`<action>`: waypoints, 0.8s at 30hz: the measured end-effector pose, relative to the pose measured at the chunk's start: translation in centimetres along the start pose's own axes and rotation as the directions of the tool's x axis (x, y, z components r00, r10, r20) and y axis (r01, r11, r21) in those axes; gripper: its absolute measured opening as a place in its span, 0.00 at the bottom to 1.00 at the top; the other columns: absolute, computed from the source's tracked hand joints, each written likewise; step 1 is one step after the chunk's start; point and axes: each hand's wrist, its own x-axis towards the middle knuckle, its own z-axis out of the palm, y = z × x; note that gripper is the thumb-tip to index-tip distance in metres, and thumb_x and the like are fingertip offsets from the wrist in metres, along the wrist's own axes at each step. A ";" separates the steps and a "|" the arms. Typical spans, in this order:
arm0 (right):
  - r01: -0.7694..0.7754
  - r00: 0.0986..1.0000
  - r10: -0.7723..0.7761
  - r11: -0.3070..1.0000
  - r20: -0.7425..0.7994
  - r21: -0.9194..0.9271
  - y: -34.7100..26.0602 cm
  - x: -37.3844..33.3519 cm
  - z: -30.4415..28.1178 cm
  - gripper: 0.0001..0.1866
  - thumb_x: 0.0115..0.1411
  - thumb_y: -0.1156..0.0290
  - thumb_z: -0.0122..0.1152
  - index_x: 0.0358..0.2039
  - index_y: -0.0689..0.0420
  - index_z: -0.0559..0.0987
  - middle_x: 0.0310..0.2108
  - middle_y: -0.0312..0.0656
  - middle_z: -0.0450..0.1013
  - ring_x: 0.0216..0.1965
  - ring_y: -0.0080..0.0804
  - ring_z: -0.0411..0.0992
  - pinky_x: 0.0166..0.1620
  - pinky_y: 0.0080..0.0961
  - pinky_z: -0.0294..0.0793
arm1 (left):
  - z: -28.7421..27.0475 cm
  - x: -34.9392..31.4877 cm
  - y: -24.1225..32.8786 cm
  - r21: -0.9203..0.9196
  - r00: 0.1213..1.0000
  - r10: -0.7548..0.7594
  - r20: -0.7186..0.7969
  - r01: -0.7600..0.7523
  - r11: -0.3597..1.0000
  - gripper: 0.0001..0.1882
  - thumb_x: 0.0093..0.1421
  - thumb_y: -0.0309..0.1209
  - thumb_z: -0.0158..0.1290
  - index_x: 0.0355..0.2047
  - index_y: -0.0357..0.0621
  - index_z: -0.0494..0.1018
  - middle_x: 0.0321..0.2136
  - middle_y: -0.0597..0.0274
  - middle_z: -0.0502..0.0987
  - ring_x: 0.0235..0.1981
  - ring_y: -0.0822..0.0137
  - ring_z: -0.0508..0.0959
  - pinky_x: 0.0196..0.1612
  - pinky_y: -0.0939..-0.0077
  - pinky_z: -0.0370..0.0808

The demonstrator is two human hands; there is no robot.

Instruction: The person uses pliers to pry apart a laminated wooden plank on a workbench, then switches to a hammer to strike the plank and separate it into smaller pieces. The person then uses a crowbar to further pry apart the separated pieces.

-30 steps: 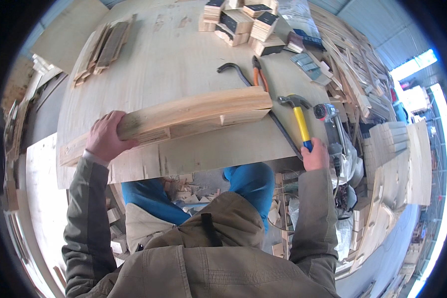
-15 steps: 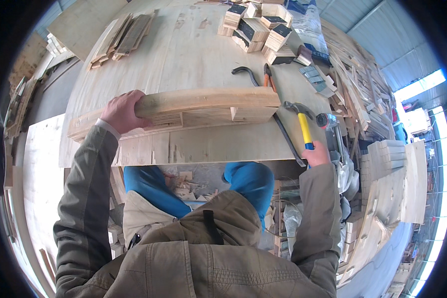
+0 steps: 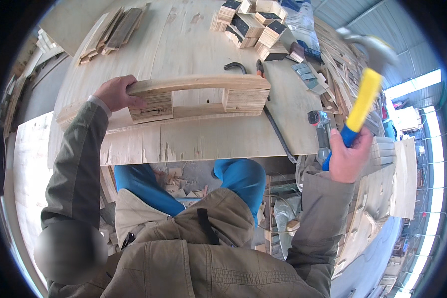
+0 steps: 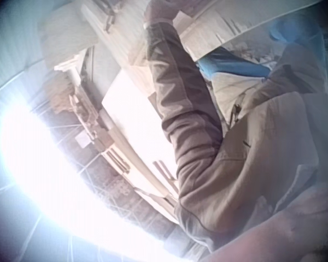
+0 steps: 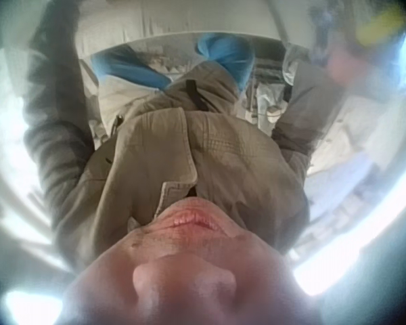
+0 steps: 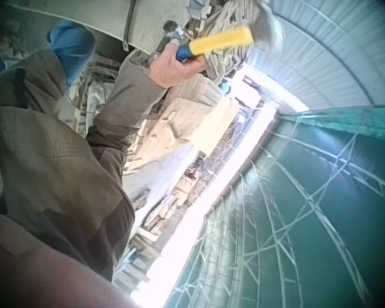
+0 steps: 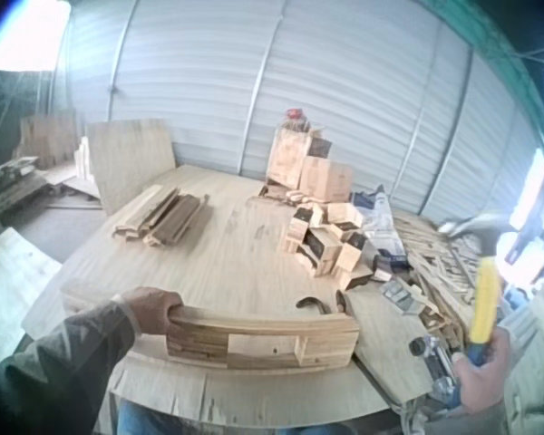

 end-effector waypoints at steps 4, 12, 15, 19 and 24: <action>-0.015 0.998 -0.003 0.951 0.058 0.310 -6.2 -2.8 3.6 0.24 0.68 0.75 0.68 0.60 0.66 0.70 0.40 0.45 0.79 0.36 0.29 0.79 0.43 0.28 0.81 | 0.4 0.0 -0.4 0.025 0.998 0.047 -0.040 -0.046 0.999 0.38 0.47 0.60 0.73 0.43 0.39 0.81 0.37 0.50 0.85 0.43 0.49 0.84 0.50 0.56 0.78; -0.402 0.818 0.308 0.910 0.487 0.099 -6.7 -13.7 9.2 0.16 0.66 0.73 0.71 0.49 0.63 0.75 0.35 0.46 0.79 0.28 0.26 0.79 0.33 0.27 0.78 | 0.2 -0.6 0.1 0.042 1.000 -0.004 -0.013 0.004 0.999 0.36 0.48 0.57 0.73 0.44 0.40 0.79 0.38 0.49 0.85 0.44 0.48 0.83 0.50 0.56 0.77; -0.278 0.697 0.379 0.925 0.608 -0.258 -4.3 -17.2 11.4 0.16 0.63 0.70 0.73 0.42 0.63 0.75 0.28 0.45 0.78 0.24 0.25 0.77 0.30 0.30 0.78 | -0.1 -0.8 0.2 0.031 0.999 -0.032 0.006 0.032 0.999 0.36 0.48 0.56 0.74 0.45 0.39 0.79 0.39 0.48 0.84 0.44 0.47 0.83 0.50 0.56 0.77; -0.546 0.589 0.414 0.837 0.693 -0.036 -3.8 -17.5 10.5 0.14 0.63 0.71 0.71 0.42 0.63 0.75 0.25 0.42 0.77 0.20 0.27 0.75 0.26 0.30 0.75 | 0.0 -1.1 0.7 0.046 1.000 -0.019 -0.011 0.020 0.999 0.39 0.48 0.64 0.72 0.44 0.41 0.81 0.39 0.52 0.85 0.45 0.50 0.84 0.51 0.56 0.78; -0.581 0.610 0.424 0.814 0.669 0.014 -6.4 -14.2 8.6 0.14 0.66 0.73 0.69 0.48 0.64 0.77 0.25 0.33 0.74 0.22 0.17 0.71 0.25 0.21 0.72 | 0.1 -1.2 0.5 0.084 1.000 -0.023 -0.014 0.024 0.996 0.38 0.48 0.63 0.72 0.44 0.41 0.81 0.39 0.52 0.85 0.45 0.50 0.84 0.51 0.56 0.78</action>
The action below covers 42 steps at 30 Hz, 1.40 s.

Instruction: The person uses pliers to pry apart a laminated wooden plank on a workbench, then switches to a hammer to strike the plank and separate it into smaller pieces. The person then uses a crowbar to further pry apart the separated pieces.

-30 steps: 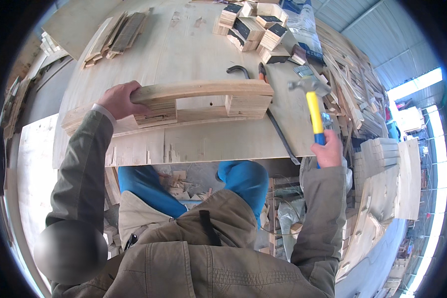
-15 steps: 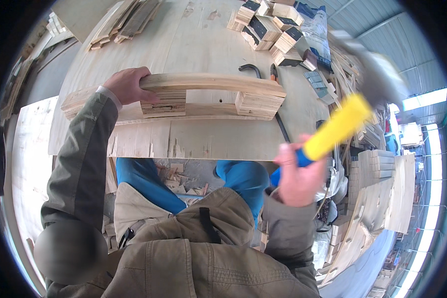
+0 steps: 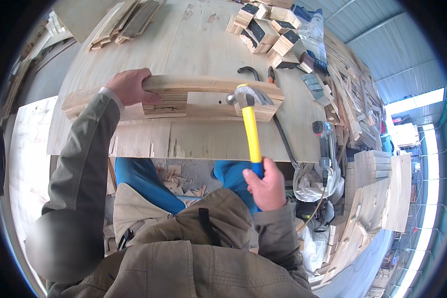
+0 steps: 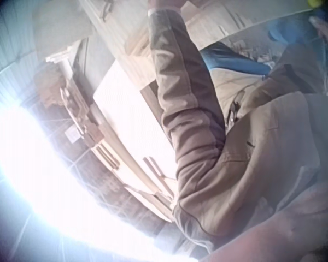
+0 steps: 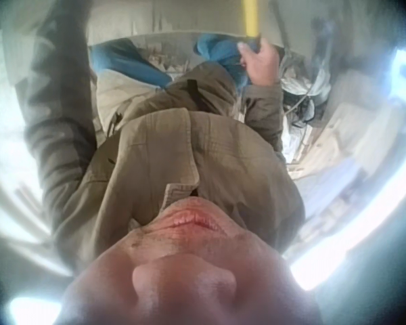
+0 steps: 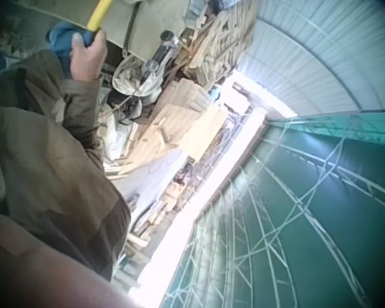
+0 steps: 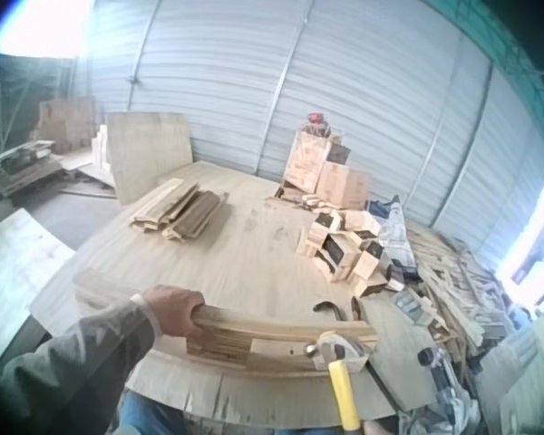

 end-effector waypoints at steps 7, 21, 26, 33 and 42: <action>0.547 0.832 -0.508 0.819 -0.222 0.174 -7.4 -2.0 -5.3 0.23 0.73 0.65 0.63 0.62 0.65 0.72 0.38 0.42 0.75 0.33 0.25 0.74 0.37 0.25 0.78 | 0.3 0.9 -0.3 -0.019 1.000 -0.008 0.007 0.008 1.000 0.38 0.46 0.59 0.74 0.44 0.40 0.79 0.37 0.50 0.84 0.44 0.48 0.83 0.50 0.56 0.76; -0.259 0.960 0.256 0.966 0.111 0.015 1.7 -1.0 2.0 0.15 0.77 0.60 0.58 0.38 0.61 0.75 0.25 0.35 0.74 0.21 0.17 0.71 0.23 0.22 0.71 | 0.6 0.4 -0.1 -0.016 1.000 0.030 0.009 -0.030 0.999 0.36 0.48 0.58 0.74 0.45 0.40 0.79 0.38 0.50 0.84 0.44 0.47 0.83 0.50 0.55 0.77; -0.150 0.980 0.124 0.975 0.157 0.164 1.7 -1.6 1.1 0.13 0.77 0.63 0.58 0.41 0.60 0.75 0.25 0.34 0.73 0.21 0.17 0.69 0.23 0.20 0.70 | 0.2 0.0 0.2 -0.008 1.000 0.019 0.002 -0.019 1.000 0.35 0.48 0.56 0.74 0.44 0.41 0.79 0.38 0.50 0.84 0.45 0.48 0.83 0.51 0.56 0.77; 0.137 0.990 -0.143 0.959 0.003 0.248 -3.2 -2.8 -2.4 0.18 0.79 0.59 0.52 0.54 0.63 0.74 0.31 0.37 0.73 0.25 0.18 0.69 0.28 0.19 0.70 | 0.0 0.6 0.0 -0.043 0.999 0.026 0.019 -0.025 0.999 0.36 0.46 0.57 0.75 0.44 0.39 0.81 0.39 0.50 0.84 0.44 0.49 0.83 0.51 0.57 0.77; 0.627 0.778 -0.554 0.712 -0.295 0.317 -4.7 -4.1 -1.4 0.33 0.76 0.46 0.53 0.58 0.68 0.72 0.33 0.47 0.73 0.29 0.29 0.71 0.34 0.27 0.73 | 0.3 1.8 -0.8 -0.103 0.998 0.043 0.043 -0.038 0.994 0.34 0.44 0.53 0.76 0.41 0.39 0.80 0.35 0.48 0.83 0.41 0.48 0.82 0.48 0.57 0.75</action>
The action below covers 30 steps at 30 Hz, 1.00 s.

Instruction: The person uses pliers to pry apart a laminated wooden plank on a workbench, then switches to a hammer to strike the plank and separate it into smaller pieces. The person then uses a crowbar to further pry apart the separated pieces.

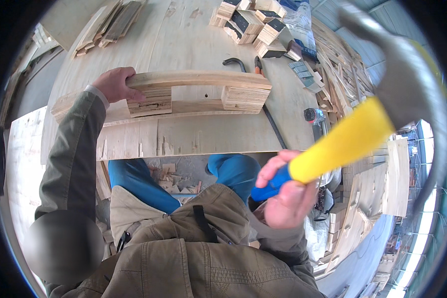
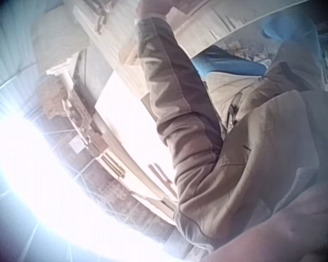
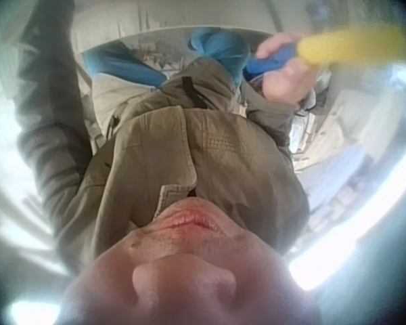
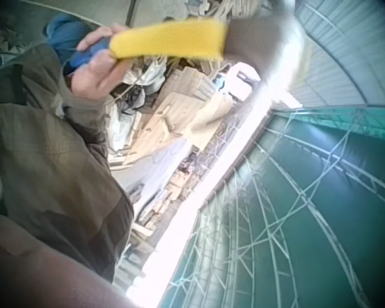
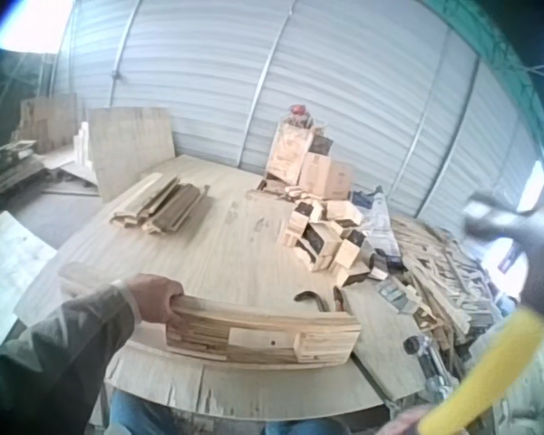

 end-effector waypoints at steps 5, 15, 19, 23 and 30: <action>-0.557 0.766 0.643 0.660 -0.003 -0.503 7.6 -2.6 1.0 0.17 0.79 0.58 0.52 0.43 0.60 0.75 0.24 0.35 0.72 0.19 0.21 0.69 0.22 0.22 0.69 | -0.1 -0.2 0.1 0.042 1.000 -0.009 0.009 0.008 0.999 0.37 0.45 0.58 0.76 0.43 0.39 0.82 0.37 0.50 0.85 0.42 0.50 0.84 0.50 0.56 0.77; -0.758 0.589 0.807 0.570 0.040 -0.318 8.8 -3.9 -0.6 0.18 0.80 0.55 0.52 0.47 0.60 0.76 0.26 0.35 0.72 0.20 0.19 0.68 0.23 0.22 0.70 | -0.3 -0.9 0.9 0.068 1.000 -0.002 0.006 0.001 0.998 0.36 0.45 0.56 0.77 0.43 0.40 0.81 0.37 0.50 0.85 0.43 0.49 0.84 0.50 0.55 0.77; -0.732 0.640 0.768 0.623 0.037 -0.276 7.4 -3.2 -0.7 0.20 0.80 0.55 0.51 0.50 0.61 0.76 0.27 0.36 0.72 0.21 0.20 0.69 0.24 0.22 0.70 | -0.3 -0.8 0.6 0.035 1.000 0.012 -0.001 -0.012 0.999 0.37 0.44 0.57 0.77 0.43 0.39 0.82 0.37 0.50 0.85 0.43 0.49 0.84 0.50 0.56 0.78; -0.649 0.747 0.664 0.740 0.037 -0.175 5.5 -1.7 -0.8 0.20 0.80 0.54 0.52 0.50 0.60 0.75 0.28 0.35 0.73 0.21 0.17 0.68 0.24 0.19 0.69 | -0.1 -0.3 0.3 0.024 1.000 0.022 -0.009 -0.022 0.999 0.35 0.43 0.52 0.77 0.40 0.38 0.79 0.33 0.49 0.82 0.39 0.49 0.82 0.46 0.57 0.75; -0.348 0.935 0.352 0.934 0.038 -0.083 2.9 -0.7 -0.1 0.25 0.80 0.51 0.49 0.53 0.65 0.74 0.29 0.40 0.73 0.25 0.23 0.69 0.27 0.21 0.69 | -0.1 -0.1 0.0 0.028 1.000 0.023 0.004 -0.023 0.999 0.36 0.43 0.55 0.77 0.42 0.38 0.81 0.35 0.49 0.84 0.41 0.49 0.83 0.48 0.56 0.77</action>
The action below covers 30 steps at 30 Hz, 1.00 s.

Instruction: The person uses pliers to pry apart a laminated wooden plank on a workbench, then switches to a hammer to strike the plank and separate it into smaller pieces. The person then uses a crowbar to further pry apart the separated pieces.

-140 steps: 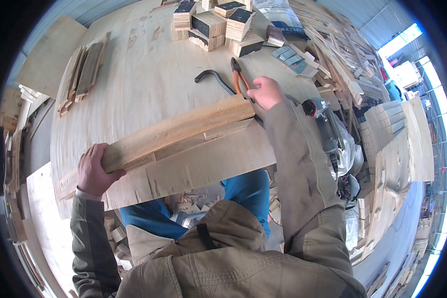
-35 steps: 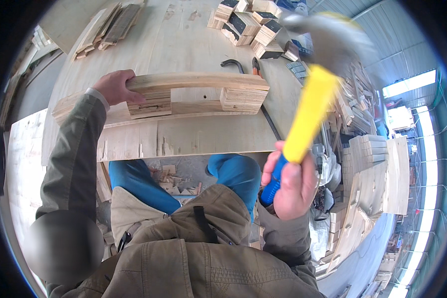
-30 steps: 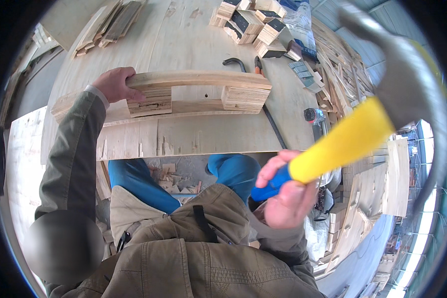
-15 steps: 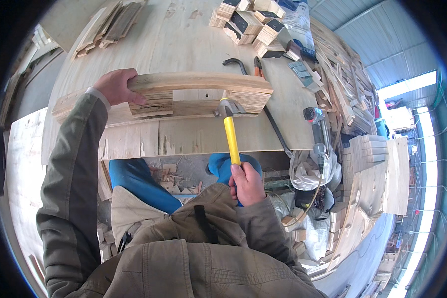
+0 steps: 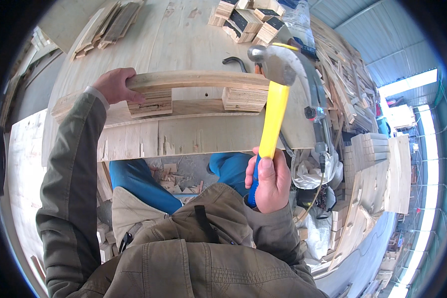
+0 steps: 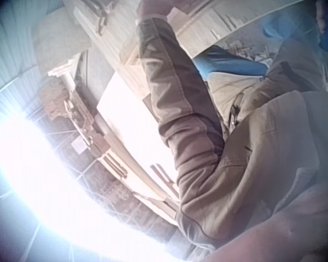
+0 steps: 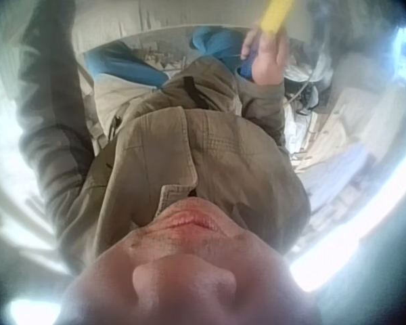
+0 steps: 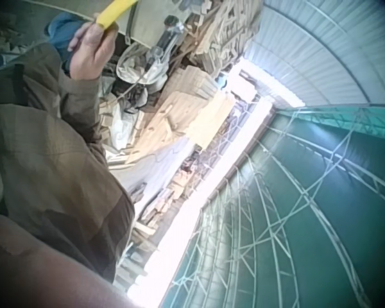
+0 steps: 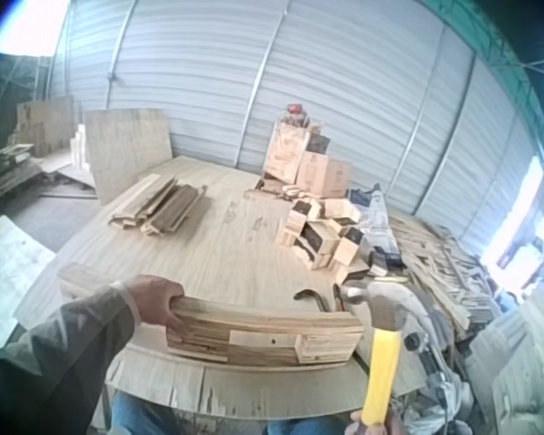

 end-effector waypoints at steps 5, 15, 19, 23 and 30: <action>-0.089 0.996 0.089 0.994 0.012 -0.062 3.8 -1.2 1.2 0.17 0.80 0.59 0.50 0.49 0.62 0.75 0.27 0.36 0.72 0.22 0.19 0.68 0.26 0.20 0.69 | -0.1 0.2 0.2 0.013 1.000 -0.006 0.015 0.006 1.000 0.36 0.44 0.56 0.77 0.43 0.39 0.82 0.36 0.50 0.85 0.42 0.49 0.84 0.50 0.56 0.78; -0.488 0.856 0.512 0.846 0.070 -0.216 9.4 -1.3 1.1 0.19 0.80 0.55 0.51 0.44 0.60 0.75 0.24 0.36 0.71 0.19 0.21 0.68 0.22 0.23 0.69 | -0.4 -0.3 0.9 0.026 1.000 -0.005 0.014 0.005 1.000 0.36 0.44 0.55 0.76 0.44 0.40 0.82 0.38 0.50 0.85 0.43 0.49 0.84 0.50 0.56 0.78; -0.542 0.827 0.558 0.822 0.064 -0.173 8.8 -1.3 1.2 0.19 0.80 0.54 0.51 0.46 0.60 0.75 0.24 0.36 0.71 0.20 0.21 0.68 0.23 0.23 0.69 | -0.4 -0.8 0.9 0.012 1.000 -0.004 -0.003 0.004 1.000 0.36 0.44 0.56 0.76 0.44 0.41 0.82 0.38 0.51 0.85 0.44 0.49 0.84 0.51 0.56 0.78; -0.447 0.890 0.452 0.890 0.050 -0.094 6.3 -1.0 0.6 0.21 0.80 0.52 0.49 0.49 0.60 0.75 0.26 0.37 0.72 0.20 0.21 0.68 0.24 0.22 0.70 | -0.4 -0.4 0.6 0.025 1.000 -0.023 0.012 0.022 0.999 0.36 0.43 0.56 0.76 0.44 0.41 0.82 0.38 0.52 0.85 0.43 0.50 0.84 0.50 0.56 0.78; 0.300 0.946 -0.290 0.952 -0.143 0.054 -2.6 0.6 -1.0 0.31 0.76 0.40 0.50 0.53 0.61 0.73 0.29 0.41 0.72 0.22 0.28 0.69 0.26 0.27 0.72 | -0.1 0.7 0.0 0.010 1.000 -0.004 0.010 0.004 1.000 0.35 0.43 0.56 0.76 0.40 0.40 0.83 0.34 0.52 0.85 0.39 0.51 0.84 0.48 0.58 0.79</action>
